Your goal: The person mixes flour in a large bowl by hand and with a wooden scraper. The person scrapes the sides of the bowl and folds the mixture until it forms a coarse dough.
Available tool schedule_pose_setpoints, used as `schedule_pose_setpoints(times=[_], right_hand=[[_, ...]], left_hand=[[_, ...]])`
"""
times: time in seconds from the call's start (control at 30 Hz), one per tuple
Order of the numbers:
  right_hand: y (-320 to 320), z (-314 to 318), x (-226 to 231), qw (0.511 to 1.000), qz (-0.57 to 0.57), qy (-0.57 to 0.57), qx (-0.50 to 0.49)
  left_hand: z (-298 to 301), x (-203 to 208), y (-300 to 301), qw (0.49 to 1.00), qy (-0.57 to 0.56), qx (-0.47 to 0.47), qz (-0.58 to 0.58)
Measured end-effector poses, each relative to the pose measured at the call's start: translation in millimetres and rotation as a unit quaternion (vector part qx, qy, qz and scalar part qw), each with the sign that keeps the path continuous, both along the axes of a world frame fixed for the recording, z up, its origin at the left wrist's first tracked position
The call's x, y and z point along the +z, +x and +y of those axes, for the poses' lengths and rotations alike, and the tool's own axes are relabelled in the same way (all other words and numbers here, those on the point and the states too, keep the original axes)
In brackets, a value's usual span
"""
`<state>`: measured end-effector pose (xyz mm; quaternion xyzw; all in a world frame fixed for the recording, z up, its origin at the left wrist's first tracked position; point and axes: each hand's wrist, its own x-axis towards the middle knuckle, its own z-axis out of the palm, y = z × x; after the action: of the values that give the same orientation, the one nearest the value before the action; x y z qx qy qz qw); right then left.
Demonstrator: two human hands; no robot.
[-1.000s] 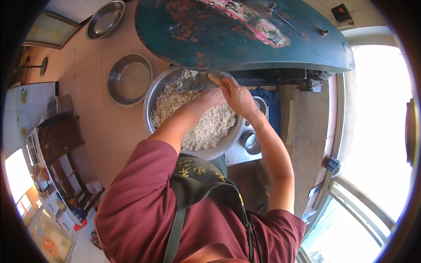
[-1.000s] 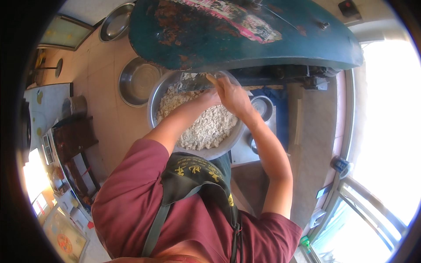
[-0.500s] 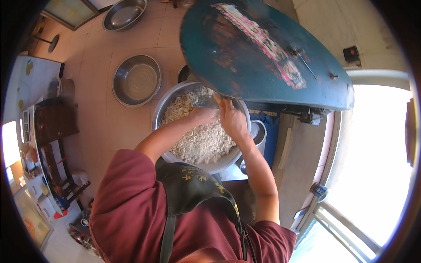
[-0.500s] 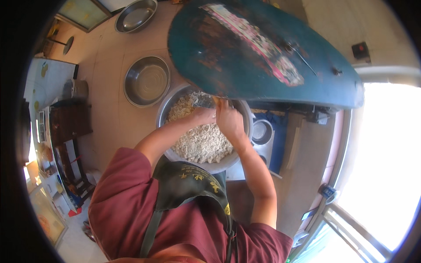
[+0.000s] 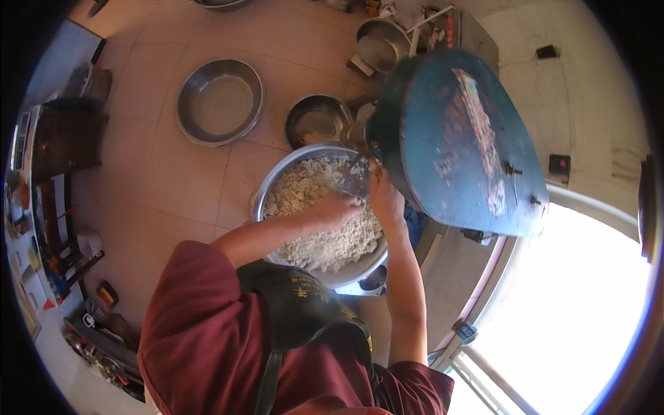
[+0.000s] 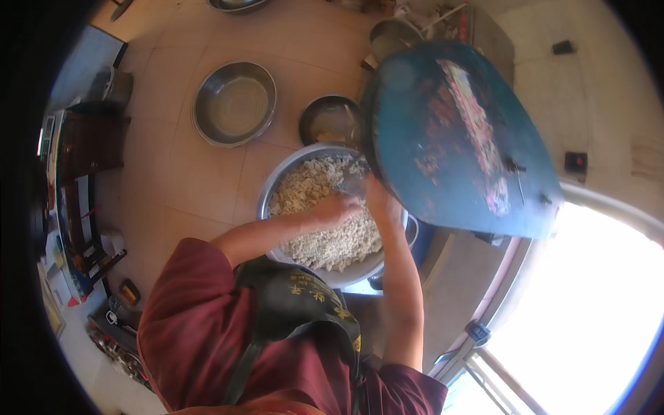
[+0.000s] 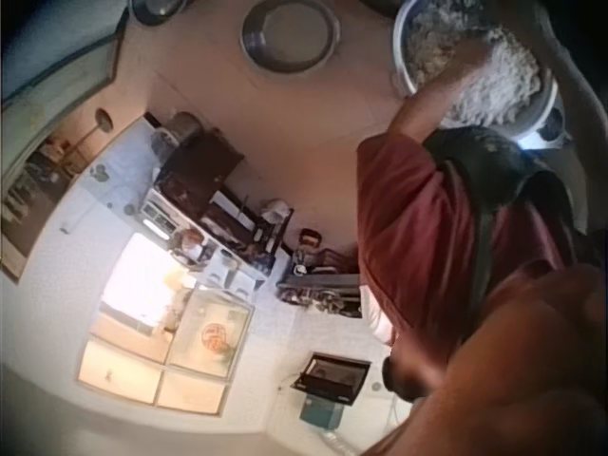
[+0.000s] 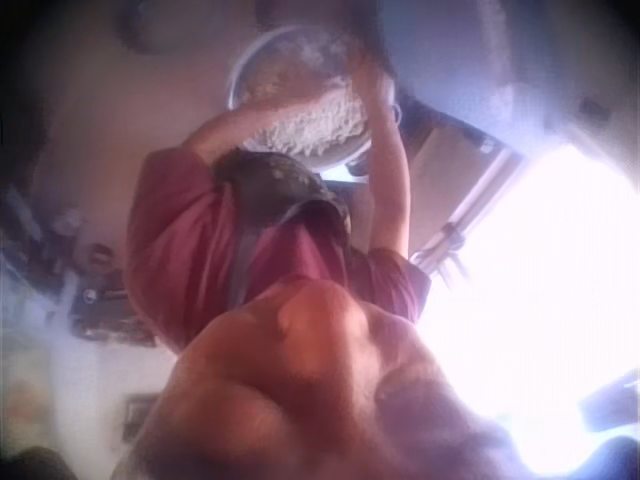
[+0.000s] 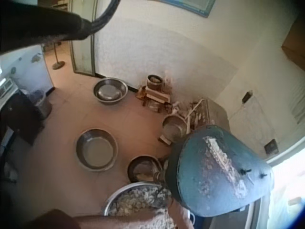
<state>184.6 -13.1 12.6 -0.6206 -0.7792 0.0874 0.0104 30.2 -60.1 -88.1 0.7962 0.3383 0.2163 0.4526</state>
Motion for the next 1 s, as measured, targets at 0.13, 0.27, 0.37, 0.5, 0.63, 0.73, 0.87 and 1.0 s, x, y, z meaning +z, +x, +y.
schedule_pose_setpoints(times=[0.13,0.27,0.37,0.5,0.63,0.73,0.87,1.0], right_hand=[[11.9,-42.1,32.3,0.999,0.0,-0.03,-0.041],[21.2,-13.4,10.2,0.989,-0.007,-0.107,-0.105],[-7.4,-1.6,28.5,0.983,0.036,-0.121,-0.134],[-40.1,-38.1,62.6,0.962,0.154,-0.151,-0.164],[-49.4,2.9,25.6,0.96,0.11,-0.164,-0.198],[-46.0,3.6,35.8,0.973,0.105,-0.134,-0.154],[-50.1,-34.6,53.4,0.98,0.106,-0.153,-0.072],[-35.2,2.0,9.3,0.978,0.054,-0.127,-0.157]], left_hand=[[-7.5,1.6,-12.3,0.997,0.075,0.022,-0.022],[-22.9,-14.1,11.2,0.997,0.027,-0.003,-0.079],[-25.4,-12.3,9.5,0.996,-0.009,0.009,-0.086],[-14.9,-4.0,-5.7,0.996,-0.079,-0.027,-0.027],[-14.9,-0.5,-4.1,0.997,-0.066,-0.029,0.003],[-8.0,6.7,-14.7,0.998,-0.065,-0.021,0.018],[-17.8,-7.0,-5.8,0.997,-0.063,-0.013,0.038],[-15.5,17.1,-0.9,0.997,-0.043,-0.043,0.047]])
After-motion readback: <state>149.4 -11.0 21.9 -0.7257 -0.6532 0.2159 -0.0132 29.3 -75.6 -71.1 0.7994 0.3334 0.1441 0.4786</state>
